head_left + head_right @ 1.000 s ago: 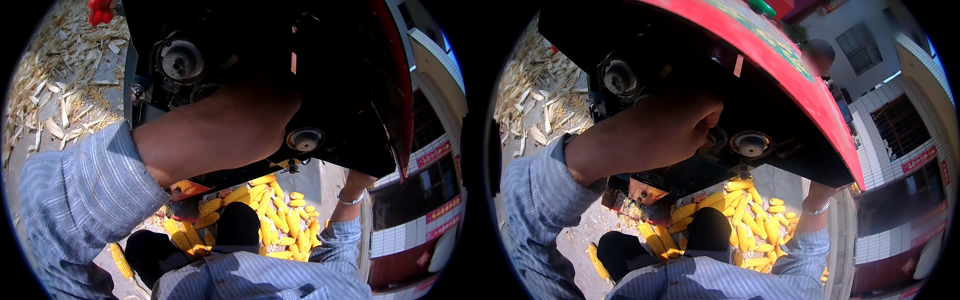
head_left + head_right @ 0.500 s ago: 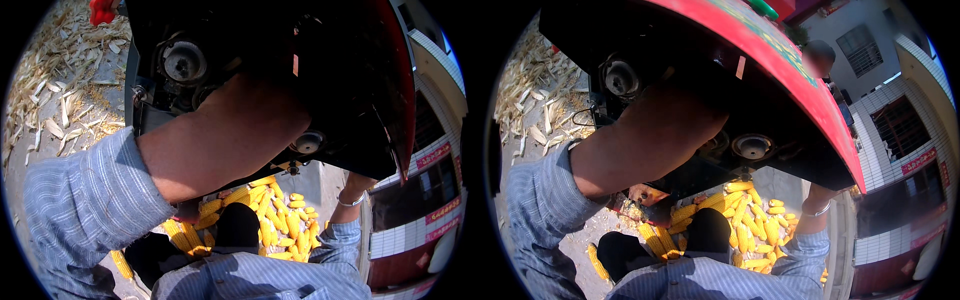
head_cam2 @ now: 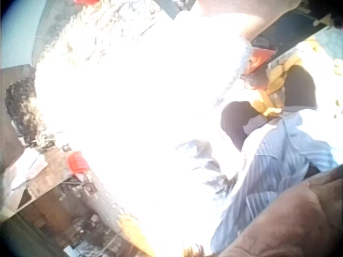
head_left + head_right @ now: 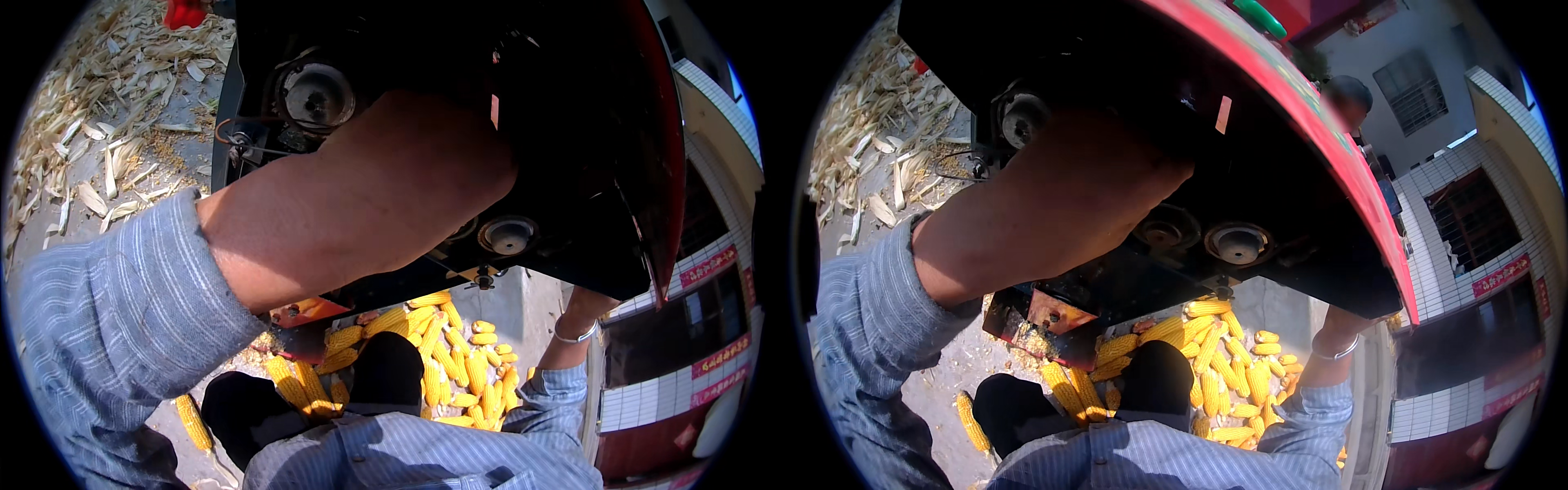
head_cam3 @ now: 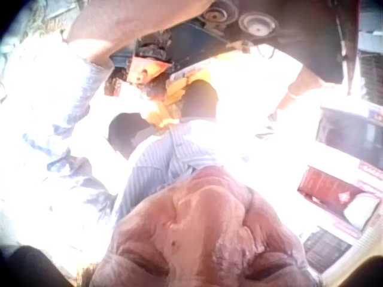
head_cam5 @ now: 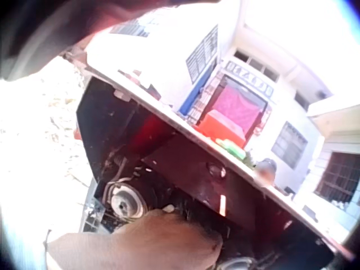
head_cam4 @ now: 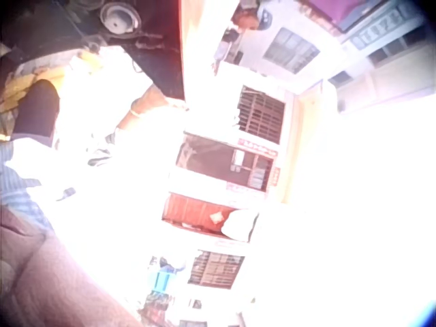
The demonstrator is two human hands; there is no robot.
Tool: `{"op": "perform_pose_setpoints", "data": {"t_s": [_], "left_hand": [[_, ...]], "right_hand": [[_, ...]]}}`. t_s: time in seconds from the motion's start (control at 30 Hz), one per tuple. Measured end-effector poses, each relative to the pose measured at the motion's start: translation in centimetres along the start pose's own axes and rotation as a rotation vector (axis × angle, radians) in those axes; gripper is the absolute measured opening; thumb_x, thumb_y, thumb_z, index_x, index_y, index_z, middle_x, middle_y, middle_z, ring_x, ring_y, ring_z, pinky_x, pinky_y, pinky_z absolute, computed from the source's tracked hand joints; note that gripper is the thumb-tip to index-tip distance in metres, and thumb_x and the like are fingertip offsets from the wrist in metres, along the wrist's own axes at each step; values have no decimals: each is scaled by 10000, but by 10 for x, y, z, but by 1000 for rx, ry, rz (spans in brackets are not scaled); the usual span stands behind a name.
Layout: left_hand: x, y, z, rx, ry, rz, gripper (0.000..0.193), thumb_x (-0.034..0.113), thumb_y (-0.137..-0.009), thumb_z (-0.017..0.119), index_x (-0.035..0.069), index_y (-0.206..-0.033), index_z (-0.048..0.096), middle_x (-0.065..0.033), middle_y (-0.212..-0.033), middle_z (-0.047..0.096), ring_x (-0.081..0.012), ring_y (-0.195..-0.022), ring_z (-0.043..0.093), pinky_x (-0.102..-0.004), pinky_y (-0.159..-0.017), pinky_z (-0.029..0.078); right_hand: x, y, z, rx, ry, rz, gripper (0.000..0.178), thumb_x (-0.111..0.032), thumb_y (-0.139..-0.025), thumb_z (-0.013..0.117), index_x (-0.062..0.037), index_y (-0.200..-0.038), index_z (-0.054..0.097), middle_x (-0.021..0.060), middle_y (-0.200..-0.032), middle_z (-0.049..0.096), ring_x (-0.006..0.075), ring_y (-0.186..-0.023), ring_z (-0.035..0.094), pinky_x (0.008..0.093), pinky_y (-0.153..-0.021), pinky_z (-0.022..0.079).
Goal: The person repairs a corn shelling machine by reaching into the interior mechanism, adjusting wires, and checking the rollers while another person assists by the motor.
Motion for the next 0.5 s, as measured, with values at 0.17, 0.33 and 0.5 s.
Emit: {"op": "perform_pose_setpoints", "data": {"t_s": [0.17, 0.33, 0.5], "left_hand": [[-4, 4, 13, 170, 118, 42, 155, 81, -697, 597, 42, -846, 595, -110, -760, 607, -241, -727, 610, -341, -657, 479], [4, -1, 19, 95, 82, 37, 129, 82, -709, 590, 44, -833, 592, -100, -775, 606, -231, -748, 607, -336, -700, 476], [1, 6, 16, 260, 261, 20, 108, 85, -723, 586, 16, -805, 591, -114, -759, 611, -216, -715, 619, -316, -681, 494]], "right_hand": [[-27, -14, 41, 3, 481, -344, 240, -102, -837, 565, -2, -1055, 553, 75, -945, 640, 201, -827, 625, 285, -742, 516], [-16, -3, 20, -75, 665, -328, 261, -31, -768, 637, 4, -1016, 562, 81, -925, 636, 202, -836, 617, 290, -729, 516], [1, 0, -7, -73, 626, -214, 260, -139, -846, 551, -18, -1074, 521, 85, -1006, 603, 219, -902, 592, 316, -773, 502]]}}
Point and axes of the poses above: each hand's wrist, its own y-axis away from the middle knuckle, its own z-axis out of the palm, x = y × z, the point moved 2 cm from there along -y, towards the middle knuckle
